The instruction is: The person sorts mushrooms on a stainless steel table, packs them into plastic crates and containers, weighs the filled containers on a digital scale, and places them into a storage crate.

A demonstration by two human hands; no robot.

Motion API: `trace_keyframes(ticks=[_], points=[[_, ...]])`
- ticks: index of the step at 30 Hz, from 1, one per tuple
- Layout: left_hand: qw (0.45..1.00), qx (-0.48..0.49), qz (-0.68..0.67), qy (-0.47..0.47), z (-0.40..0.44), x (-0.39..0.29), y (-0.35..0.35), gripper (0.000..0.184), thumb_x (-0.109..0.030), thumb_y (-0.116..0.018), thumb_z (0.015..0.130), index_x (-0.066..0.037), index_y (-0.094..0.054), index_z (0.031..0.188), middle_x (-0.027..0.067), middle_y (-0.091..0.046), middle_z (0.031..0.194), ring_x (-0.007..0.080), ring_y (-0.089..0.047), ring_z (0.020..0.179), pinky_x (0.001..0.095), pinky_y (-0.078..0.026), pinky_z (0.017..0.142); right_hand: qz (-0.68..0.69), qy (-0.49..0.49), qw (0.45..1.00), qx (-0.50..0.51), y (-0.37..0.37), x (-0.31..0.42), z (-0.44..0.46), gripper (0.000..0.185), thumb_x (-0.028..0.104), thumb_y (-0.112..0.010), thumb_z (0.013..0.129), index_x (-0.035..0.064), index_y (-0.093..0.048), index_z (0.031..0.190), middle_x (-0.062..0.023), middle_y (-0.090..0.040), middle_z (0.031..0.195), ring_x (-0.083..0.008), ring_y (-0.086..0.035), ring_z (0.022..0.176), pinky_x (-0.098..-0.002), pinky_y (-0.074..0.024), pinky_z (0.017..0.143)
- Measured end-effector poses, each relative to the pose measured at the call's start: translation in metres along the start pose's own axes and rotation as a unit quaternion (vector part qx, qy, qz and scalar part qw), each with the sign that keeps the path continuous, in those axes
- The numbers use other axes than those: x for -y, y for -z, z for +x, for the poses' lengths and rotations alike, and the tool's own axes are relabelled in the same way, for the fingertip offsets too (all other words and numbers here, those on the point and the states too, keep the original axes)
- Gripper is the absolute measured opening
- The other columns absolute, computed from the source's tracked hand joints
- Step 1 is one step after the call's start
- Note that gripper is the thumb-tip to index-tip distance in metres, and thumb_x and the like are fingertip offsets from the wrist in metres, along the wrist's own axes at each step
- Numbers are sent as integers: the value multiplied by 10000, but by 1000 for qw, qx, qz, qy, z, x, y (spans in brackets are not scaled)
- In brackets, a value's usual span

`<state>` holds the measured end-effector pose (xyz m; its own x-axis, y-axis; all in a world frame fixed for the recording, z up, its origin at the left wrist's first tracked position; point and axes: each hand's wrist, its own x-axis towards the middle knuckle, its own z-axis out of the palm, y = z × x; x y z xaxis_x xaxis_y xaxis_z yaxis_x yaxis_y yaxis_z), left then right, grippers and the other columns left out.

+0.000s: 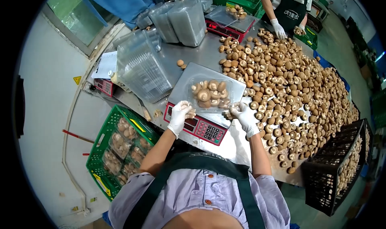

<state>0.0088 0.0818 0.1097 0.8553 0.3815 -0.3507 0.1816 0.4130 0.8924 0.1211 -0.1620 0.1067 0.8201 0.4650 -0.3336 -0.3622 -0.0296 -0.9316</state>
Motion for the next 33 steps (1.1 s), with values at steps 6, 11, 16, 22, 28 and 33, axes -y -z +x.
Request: trace_keyframes(ticks=[6,11,16,22,28,33], points=[[988,0,92,-120,-15,25,4,144,26,-538,863,-9,-489,994,64,-612,824,112,-615,678,216,-495,572,-161,199,965,-53,9,-36,-3,103,41,-597,838,11,-539,917,-16,-580,712,-84,-530,656,-220,-429,603],[894,-41,353,-274,-67,18,0,424,-55,-679,757,-18,-469,1123,92,-604,1038,202,-604,944,304,-496,813,-350,435,829,-25,18,-17,-32,163,38,-680,699,78,-574,817,-62,-616,801,-223,-618,764,-291,-475,681],[797,-88,386,-455,-105,29,11,319,-52,-601,845,-10,-429,1111,189,-468,1299,286,-516,1150,350,-435,974,-323,560,762,35,-4,-1,-48,259,-114,-632,609,49,-574,801,-101,-650,908,-269,-615,835,-343,-500,713],[833,-154,322,-422,-145,31,41,230,-37,-489,907,8,-462,1132,188,-488,1277,258,-483,1186,371,-375,1029,-296,509,803,93,-46,-13,-57,238,-86,-667,625,38,-569,802,-113,-639,907,-275,-605,845,-338,-497,698],[939,-150,-102,-293,-177,34,86,693,-56,-711,700,-17,-383,1309,100,-531,1215,204,-486,1163,333,-371,1004,-139,327,916,188,-101,-63,-69,316,-28,-716,681,-9,-604,976,-113,-643,969,-196,-617,858,-304,-493,753],[866,45,-445,-225,-188,33,128,705,-222,-620,825,-114,-272,1429,63,-394,1390,235,-380,1282,438,-316,1056,-176,186,924,285,-191,-91,-87,375,27,-732,718,-22,-571,1053,-55,-652,881,-126,-604,766,-267,-487,710]])
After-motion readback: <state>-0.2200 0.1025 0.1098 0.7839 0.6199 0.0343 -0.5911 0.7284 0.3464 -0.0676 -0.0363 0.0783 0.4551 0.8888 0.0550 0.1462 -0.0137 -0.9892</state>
